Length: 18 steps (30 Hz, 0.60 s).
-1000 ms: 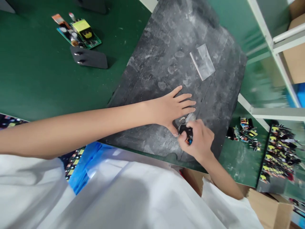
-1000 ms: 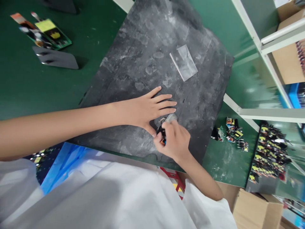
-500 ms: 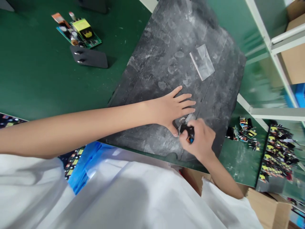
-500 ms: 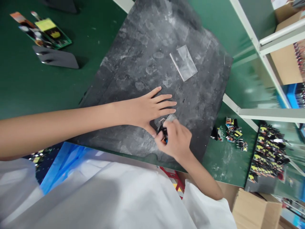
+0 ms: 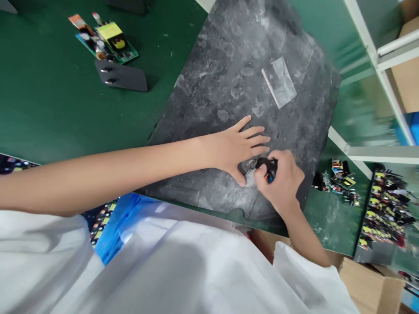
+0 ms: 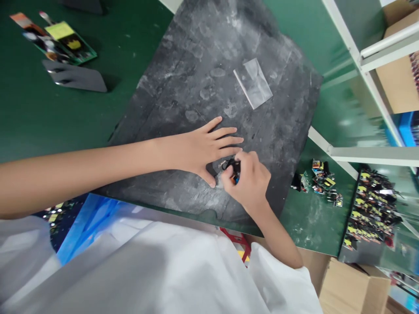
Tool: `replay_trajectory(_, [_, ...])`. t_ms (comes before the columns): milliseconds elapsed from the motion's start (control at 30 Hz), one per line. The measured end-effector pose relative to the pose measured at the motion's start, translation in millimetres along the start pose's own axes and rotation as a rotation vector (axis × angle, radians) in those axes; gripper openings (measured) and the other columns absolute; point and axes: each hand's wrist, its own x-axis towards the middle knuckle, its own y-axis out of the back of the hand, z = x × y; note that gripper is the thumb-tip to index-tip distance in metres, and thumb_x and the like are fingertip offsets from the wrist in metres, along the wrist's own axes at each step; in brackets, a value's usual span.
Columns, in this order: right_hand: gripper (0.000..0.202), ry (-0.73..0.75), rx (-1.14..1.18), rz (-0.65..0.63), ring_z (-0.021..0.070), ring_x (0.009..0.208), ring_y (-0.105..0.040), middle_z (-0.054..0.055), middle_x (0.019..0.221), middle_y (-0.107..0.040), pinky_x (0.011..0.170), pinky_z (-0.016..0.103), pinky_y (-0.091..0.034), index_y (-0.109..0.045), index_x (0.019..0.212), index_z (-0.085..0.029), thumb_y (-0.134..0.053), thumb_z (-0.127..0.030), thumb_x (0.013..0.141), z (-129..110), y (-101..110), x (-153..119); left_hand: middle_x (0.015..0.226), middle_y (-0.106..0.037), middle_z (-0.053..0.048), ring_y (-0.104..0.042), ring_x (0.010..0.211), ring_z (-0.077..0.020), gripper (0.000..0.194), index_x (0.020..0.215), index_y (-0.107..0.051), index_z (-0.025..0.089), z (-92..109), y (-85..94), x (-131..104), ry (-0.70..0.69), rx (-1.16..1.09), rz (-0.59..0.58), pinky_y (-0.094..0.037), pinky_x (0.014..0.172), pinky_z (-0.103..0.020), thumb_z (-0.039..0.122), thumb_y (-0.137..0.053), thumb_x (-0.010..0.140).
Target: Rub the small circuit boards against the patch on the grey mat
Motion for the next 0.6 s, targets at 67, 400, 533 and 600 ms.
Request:
replay_trajectory(67, [0.008, 0.086, 0.021, -0.039, 0.0173, 0.052, -0.045, -0.001, 0.069, -0.043, 0.046, 0.027, -0.032, -0.044, 0.087, -0.02, -0.043, -0.026, 0.082, -3.2, 1.4, -2.7, 0.151, -0.029, -0.011, -0.017, 0.142, -0.0328, 0.088, 0.14, -0.034, 0.016, 0.2, -0.1, -0.3, 0.003, -0.003, 0.004, -0.003, 0.115, -0.056, 0.063, -0.059, 0.07])
replay_trajectory(400, [0.008, 0.109, 0.032, -0.04, 0.0172, 0.052, -0.043, -0.001, 0.069, -0.042, 0.047, 0.028, -0.031, -0.045, 0.086, -0.02, -0.044, -0.026, 0.081, 1.3, 1.8, -6.0, 0.151, -0.029, -0.011, -0.016, 0.142, -0.0332, 0.088, 0.14, -0.035, 0.016, 0.4, 1.1, -0.6, 0.002, -0.006, 0.0, -0.004, 0.115, -0.057, 0.064, -0.059, 0.07])
replay_trajectory(533, [0.007, 0.135, 0.036, -0.026, 0.0168, 0.05, -0.042, -0.002, 0.067, -0.042, 0.046, 0.028, -0.03, -0.045, 0.086, -0.02, -0.044, -0.025, 0.081, -1.6, 3.9, -9.4, 0.151, -0.029, -0.012, -0.017, 0.142, -0.0337, 0.089, 0.14, -0.035, 0.015, 0.0, 0.5, -0.7, -0.001, -0.012, 0.012, -0.005, 0.115, -0.057, 0.064, -0.059, 0.07])
replay_trajectory(600, [0.009, 0.077, 0.01, 0.0, 0.0168, 0.051, -0.043, -0.001, 0.069, -0.043, 0.046, 0.027, -0.03, -0.045, 0.087, -0.02, -0.044, -0.026, 0.082, -1.2, 4.4, -9.4, 0.151, -0.029, -0.011, -0.017, 0.142, -0.0333, 0.089, 0.14, -0.034, 0.015, 0.3, 0.9, -0.6, 0.005, -0.011, -0.003, -0.004, 0.115, -0.057, 0.063, -0.058, 0.07])
